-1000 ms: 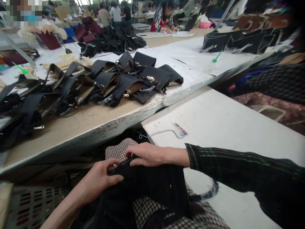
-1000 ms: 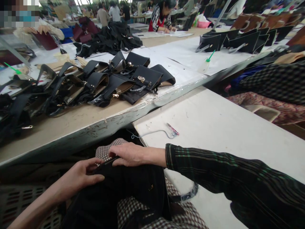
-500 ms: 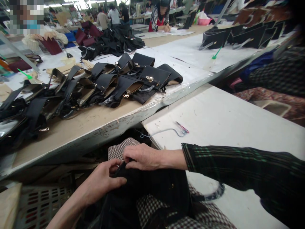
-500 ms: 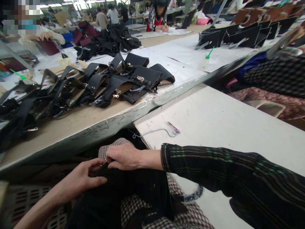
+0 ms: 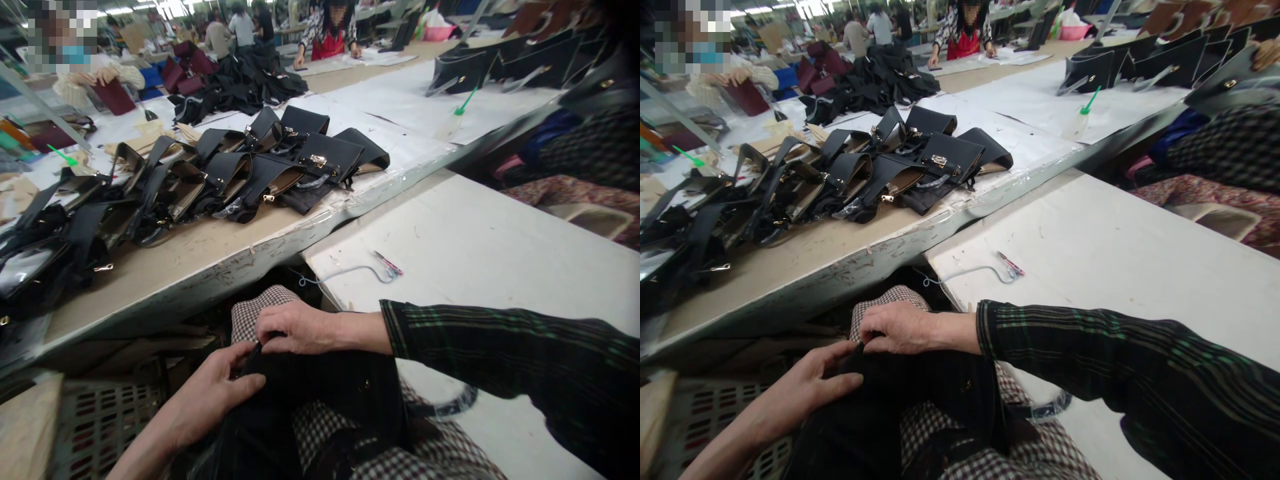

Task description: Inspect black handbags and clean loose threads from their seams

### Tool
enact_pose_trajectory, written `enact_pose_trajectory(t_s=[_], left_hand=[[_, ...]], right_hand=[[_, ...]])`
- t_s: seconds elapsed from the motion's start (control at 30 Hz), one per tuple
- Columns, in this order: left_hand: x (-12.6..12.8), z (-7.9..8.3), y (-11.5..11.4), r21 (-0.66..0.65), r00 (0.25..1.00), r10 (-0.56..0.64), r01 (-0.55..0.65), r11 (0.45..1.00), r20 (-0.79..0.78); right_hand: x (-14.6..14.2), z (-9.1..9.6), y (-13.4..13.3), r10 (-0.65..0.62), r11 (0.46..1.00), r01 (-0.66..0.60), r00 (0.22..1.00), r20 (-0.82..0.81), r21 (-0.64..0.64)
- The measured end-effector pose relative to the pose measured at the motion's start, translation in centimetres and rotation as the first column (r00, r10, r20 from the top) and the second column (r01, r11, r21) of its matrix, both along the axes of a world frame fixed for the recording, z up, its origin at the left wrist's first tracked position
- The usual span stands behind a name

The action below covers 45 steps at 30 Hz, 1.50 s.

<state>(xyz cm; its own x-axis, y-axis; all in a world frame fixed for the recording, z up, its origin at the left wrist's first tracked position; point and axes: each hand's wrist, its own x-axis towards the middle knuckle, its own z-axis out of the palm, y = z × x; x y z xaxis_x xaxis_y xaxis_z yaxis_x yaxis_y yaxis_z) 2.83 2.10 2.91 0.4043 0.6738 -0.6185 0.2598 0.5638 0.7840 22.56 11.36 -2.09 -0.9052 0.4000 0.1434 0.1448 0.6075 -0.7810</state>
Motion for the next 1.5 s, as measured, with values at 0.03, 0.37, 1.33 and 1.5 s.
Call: enact_pose_trajectory(t_s=[0.03,0.37,1.33,1.5], left_hand=[[0.0,0.0,0.0,0.012,1.0,-0.011,0.012,1.0,-0.008],[0.4,0.2,0.8,0.028,0.998,-0.05,0.051,0.998,-0.028],[0.1,-1.6,2.1,0.136,0.976,-0.047,0.077,0.988,-0.21],[0.1,-1.4,1.8,0.162,0.973,-0.017,0.055,0.985,-0.229]], right_hand=[[0.0,0.0,0.0,0.01,1.0,-0.01,1.0,-0.004,-0.018],[0.2,-0.7,0.3,0.032,0.991,-0.033,0.999,-0.009,-0.128],[-0.4,0.3,-0.5,-0.2,0.933,0.21,0.978,0.063,-0.293],[1.3,0.4,1.1,-0.055,0.929,0.119,0.981,0.187,-0.35]])
